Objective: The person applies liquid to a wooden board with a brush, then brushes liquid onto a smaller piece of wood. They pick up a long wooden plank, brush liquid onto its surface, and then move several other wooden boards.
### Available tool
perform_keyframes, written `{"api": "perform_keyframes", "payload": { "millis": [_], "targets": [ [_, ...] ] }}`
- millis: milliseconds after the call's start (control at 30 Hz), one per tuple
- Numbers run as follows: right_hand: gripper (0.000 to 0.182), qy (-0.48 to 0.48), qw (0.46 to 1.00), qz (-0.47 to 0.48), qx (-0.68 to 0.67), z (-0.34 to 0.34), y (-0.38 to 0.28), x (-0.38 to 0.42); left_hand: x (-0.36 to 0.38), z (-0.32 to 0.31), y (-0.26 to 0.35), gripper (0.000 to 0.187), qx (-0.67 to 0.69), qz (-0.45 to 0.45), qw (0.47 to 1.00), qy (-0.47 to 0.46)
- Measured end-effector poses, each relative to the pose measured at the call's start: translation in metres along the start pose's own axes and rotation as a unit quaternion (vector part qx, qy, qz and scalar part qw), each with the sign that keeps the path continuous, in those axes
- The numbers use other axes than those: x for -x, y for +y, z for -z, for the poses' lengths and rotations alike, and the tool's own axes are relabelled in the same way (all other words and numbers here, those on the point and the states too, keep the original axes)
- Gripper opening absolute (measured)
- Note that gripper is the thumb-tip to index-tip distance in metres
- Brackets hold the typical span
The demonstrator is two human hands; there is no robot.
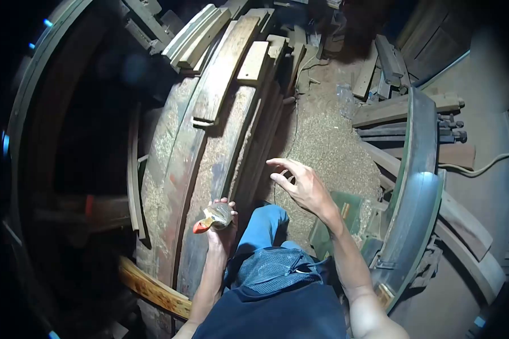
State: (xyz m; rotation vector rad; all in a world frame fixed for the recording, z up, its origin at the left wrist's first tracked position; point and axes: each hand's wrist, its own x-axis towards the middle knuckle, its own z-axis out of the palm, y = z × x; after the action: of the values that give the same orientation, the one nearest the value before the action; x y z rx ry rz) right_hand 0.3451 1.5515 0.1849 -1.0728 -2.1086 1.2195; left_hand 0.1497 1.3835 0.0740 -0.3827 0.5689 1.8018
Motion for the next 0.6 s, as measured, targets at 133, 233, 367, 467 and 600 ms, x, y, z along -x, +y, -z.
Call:
{"api": "perform_keyframes", "payload": {
  "millis": [133, 233, 367, 467, 600],
  "targets": [
    [0.033, -0.065, 0.945, -0.140, -0.287, -0.006, 0.028, -0.083, -0.038, -0.037, 0.015, 0.025, -0.003, -0.015, 1.000, 0.017],
    [0.032, -0.040, 0.917, -0.198, -0.344, -0.038, 0.069, -0.148, -0.061, -0.060, 0.027, 0.024, -0.028, -0.033, 0.999, 0.006],
    [0.031, -0.011, 0.885, -0.239, -0.400, -0.082, 0.098, -0.247, -0.077, -0.084, 0.036, 0.024, 0.008, -0.062, 0.998, 0.009],
    [0.021, 0.038, 0.851, -0.266, -0.451, -0.133, 0.153, -0.331, -0.079, -0.096, 0.042, 0.025, 0.047, -0.093, 0.995, -0.006],
    [0.041, 0.062, 0.884, -0.346, -0.308, -0.168, 0.172, -0.399, -0.075, -0.095, 0.056, 0.023, 0.082, -0.147, 0.985, 0.044]
  ]
}}
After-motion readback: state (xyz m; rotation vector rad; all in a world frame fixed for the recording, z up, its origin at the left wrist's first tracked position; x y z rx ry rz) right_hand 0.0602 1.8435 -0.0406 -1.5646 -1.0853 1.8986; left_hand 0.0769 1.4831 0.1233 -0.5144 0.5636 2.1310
